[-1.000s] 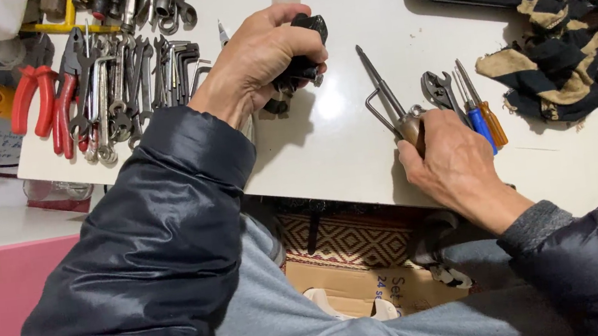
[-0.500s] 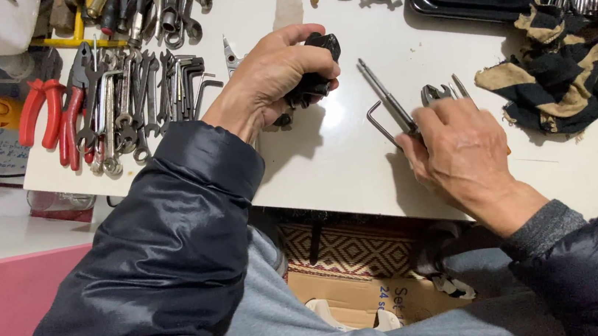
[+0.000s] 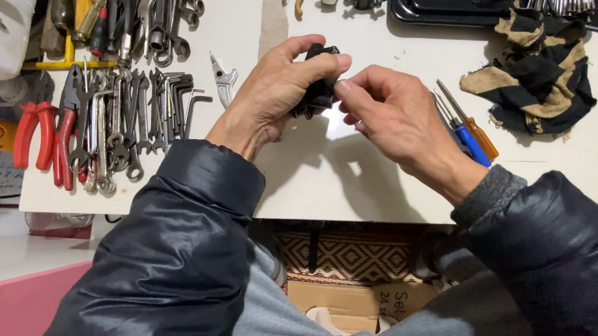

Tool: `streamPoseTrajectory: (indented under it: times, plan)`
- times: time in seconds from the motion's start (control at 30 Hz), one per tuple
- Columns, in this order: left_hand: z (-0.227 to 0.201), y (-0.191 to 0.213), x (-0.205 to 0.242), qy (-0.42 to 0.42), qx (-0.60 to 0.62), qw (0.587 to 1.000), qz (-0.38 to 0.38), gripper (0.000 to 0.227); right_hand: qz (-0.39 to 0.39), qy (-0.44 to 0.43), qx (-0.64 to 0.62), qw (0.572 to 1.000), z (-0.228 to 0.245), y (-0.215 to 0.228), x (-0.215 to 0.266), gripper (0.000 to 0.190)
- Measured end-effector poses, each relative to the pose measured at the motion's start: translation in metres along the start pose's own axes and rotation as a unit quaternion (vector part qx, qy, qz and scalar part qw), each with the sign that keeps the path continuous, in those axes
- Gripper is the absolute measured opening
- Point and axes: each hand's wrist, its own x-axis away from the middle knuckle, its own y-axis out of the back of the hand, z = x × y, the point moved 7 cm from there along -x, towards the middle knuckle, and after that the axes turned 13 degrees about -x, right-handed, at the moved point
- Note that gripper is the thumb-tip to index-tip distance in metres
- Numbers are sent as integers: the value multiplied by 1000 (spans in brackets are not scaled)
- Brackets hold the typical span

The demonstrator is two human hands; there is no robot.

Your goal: Repairing a small mechanical bicycle component using a screwdriver on a workbench

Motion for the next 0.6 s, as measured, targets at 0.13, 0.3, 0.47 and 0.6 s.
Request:
streamPoseTrajectory:
  times: [0.13, 0.3, 0.47, 0.6]
  plan:
    - [0, -1, -4, -4, 10, 1000, -6, 87, -14, 71, 46, 996, 4, 2, -6, 16]
    - [2, 0, -6, 1, 5, 1000, -2, 85, -17, 171, 125, 977, 2, 0, -9, 20]
    - [-1, 4, -1, 8, -19, 1000, -15, 86, 33, 176, 71, 981, 0, -4, -14, 12]
    - [2, 10, -7, -4, 5, 1000, -20, 83, 40, 164, 21, 985, 1, -6, -16, 5]
